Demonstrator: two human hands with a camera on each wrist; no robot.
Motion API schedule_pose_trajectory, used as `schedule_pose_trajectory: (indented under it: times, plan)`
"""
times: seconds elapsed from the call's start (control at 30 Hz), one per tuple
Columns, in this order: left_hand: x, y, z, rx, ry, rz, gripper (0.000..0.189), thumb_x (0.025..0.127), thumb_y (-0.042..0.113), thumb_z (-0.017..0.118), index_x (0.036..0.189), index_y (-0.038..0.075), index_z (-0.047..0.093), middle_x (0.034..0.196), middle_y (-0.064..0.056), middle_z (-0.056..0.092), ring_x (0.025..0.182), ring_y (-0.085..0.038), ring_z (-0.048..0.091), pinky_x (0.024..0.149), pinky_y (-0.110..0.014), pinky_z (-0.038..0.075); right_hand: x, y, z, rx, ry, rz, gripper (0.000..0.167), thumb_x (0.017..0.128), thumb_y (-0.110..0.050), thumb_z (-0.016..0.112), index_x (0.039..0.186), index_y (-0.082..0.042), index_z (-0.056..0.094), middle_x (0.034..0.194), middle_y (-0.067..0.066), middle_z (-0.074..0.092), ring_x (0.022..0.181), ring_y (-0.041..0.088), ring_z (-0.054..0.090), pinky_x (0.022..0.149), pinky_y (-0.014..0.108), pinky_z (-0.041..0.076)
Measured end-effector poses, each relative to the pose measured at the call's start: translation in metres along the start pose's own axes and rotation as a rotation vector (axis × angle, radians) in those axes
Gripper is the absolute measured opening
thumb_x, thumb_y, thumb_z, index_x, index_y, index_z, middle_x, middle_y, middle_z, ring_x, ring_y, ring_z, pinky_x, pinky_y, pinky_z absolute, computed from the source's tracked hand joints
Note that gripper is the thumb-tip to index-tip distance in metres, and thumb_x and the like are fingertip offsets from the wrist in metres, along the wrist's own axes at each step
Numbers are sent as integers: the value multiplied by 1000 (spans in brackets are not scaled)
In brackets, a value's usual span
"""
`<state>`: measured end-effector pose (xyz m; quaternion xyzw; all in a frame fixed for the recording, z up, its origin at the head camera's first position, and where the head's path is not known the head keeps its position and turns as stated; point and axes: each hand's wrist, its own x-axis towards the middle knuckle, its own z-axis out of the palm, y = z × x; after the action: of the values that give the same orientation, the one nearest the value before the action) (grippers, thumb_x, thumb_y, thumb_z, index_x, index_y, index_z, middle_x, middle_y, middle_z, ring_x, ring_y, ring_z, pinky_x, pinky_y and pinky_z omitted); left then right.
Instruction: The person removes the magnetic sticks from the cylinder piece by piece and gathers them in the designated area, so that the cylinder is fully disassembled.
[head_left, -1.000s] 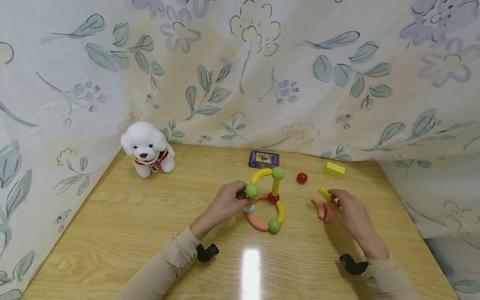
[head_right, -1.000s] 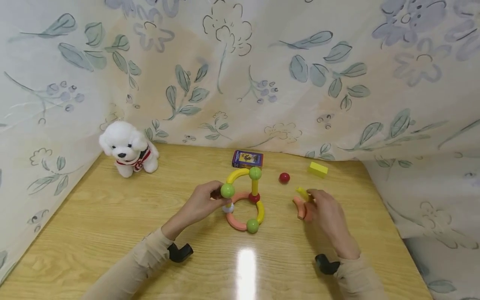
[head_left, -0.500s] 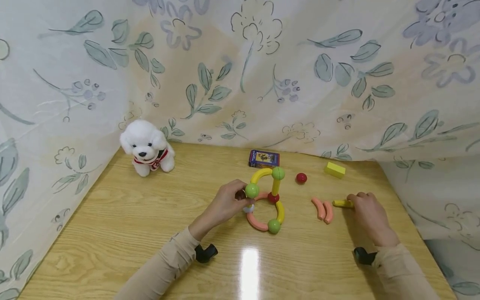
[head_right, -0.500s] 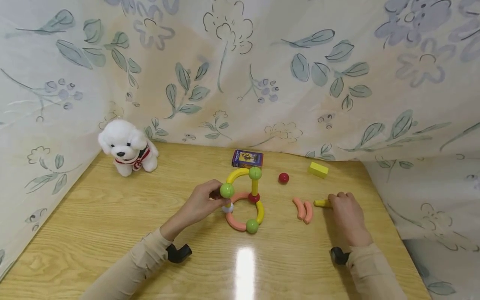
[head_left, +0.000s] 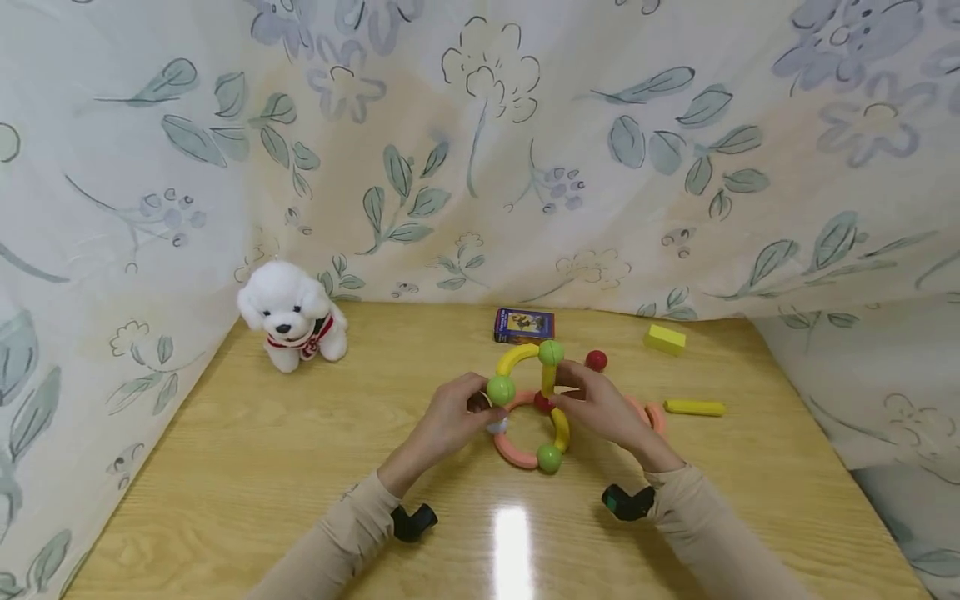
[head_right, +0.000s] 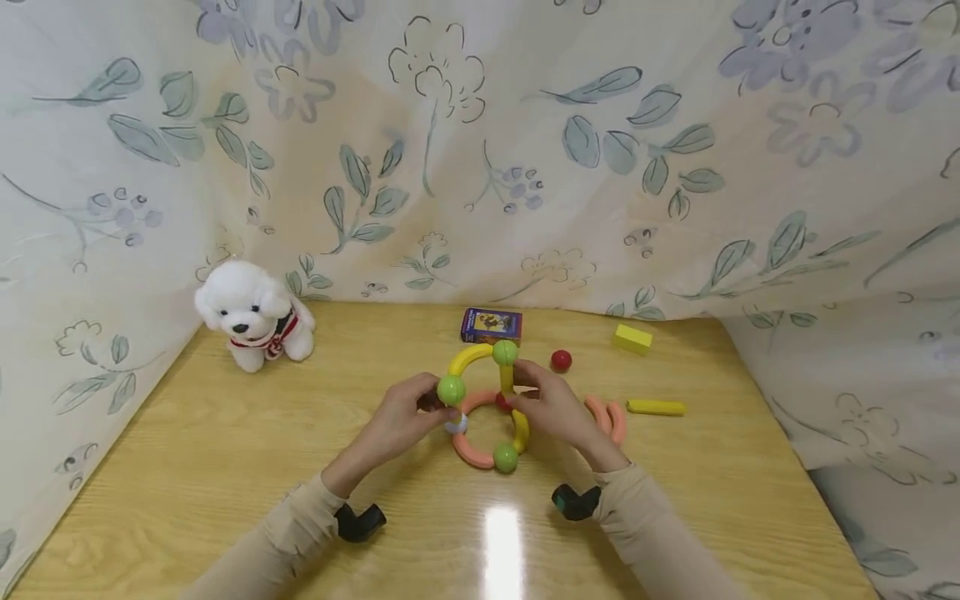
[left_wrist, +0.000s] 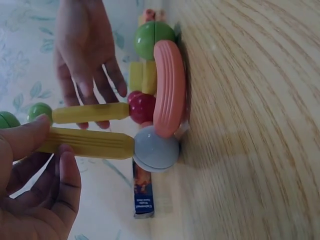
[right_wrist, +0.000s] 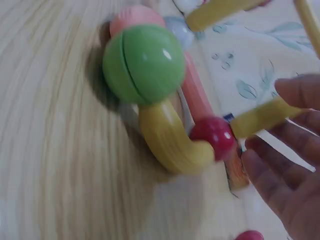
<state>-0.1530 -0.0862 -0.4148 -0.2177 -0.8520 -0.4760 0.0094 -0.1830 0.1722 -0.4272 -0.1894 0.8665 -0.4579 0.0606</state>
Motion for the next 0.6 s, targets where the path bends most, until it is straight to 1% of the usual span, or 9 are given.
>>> schedule_pose_trajectory:
  times: [0.07, 0.13, 0.2, 0.3, 0.37, 0.53, 0.6]
  plan:
    - [-1, -1, 2, -9, -12, 4, 19, 84, 9, 75, 102, 5, 68, 93, -6, 65, 81, -12, 61, 71, -18, 51, 1, -1, 5, 3, 11, 23, 39, 95, -12, 63, 132, -2, 55, 123, 18, 65, 116, 34, 62, 94, 45, 54]
    - [0, -2, 3, -9, -16, 9, 18, 85, 8, 74, 102, 5, 69, 94, -7, 66, 83, -13, 62, 73, -18, 51, -1, -1, 7, -30, 45, 39, 29, 94, -14, 64, 121, -3, 61, 113, 15, 68, 107, 31, 67, 90, 43, 56]
    - [1, -3, 3, -8, -11, 16, 17, 86, 7, 73, 102, 4, 69, 94, -7, 67, 83, -14, 63, 73, -19, 52, -4, -2, 8, -52, 75, 53, 22, 93, -16, 66, 113, -5, 63, 106, 13, 70, 101, 29, 68, 87, 42, 56]
    - [4, -3, 2, -6, -4, 11, 16, 86, 7, 73, 101, 4, 69, 94, -8, 67, 84, -15, 64, 73, -20, 52, -13, -4, 8, -89, 109, 60, 19, 93, -18, 67, 109, -8, 64, 103, 10, 71, 98, 26, 69, 84, 41, 57]
    - [7, -3, 1, -1, -4, 5, 15, 87, 8, 72, 101, 5, 69, 94, -8, 68, 84, -15, 64, 73, -21, 52, -21, -5, 10, -96, 130, 66, 20, 92, -18, 68, 110, -9, 63, 102, 8, 71, 98, 25, 69, 84, 39, 57]
    - [13, -4, 2, 3, -3, -4, 12, 89, 9, 70, 100, 5, 69, 94, -7, 68, 85, -16, 64, 74, -23, 53, -42, -11, 18, -67, 165, 80, 22, 89, -18, 72, 108, -12, 63, 100, 5, 72, 97, 22, 69, 81, 32, 58]
    - [15, -3, 3, 0, 4, 7, 11, 89, 9, 70, 99, 5, 69, 95, -8, 68, 86, -17, 65, 75, -25, 54, -48, -13, 22, -52, 174, 78, 23, 87, -18, 74, 107, -12, 64, 99, 5, 72, 96, 22, 69, 80, 31, 58]
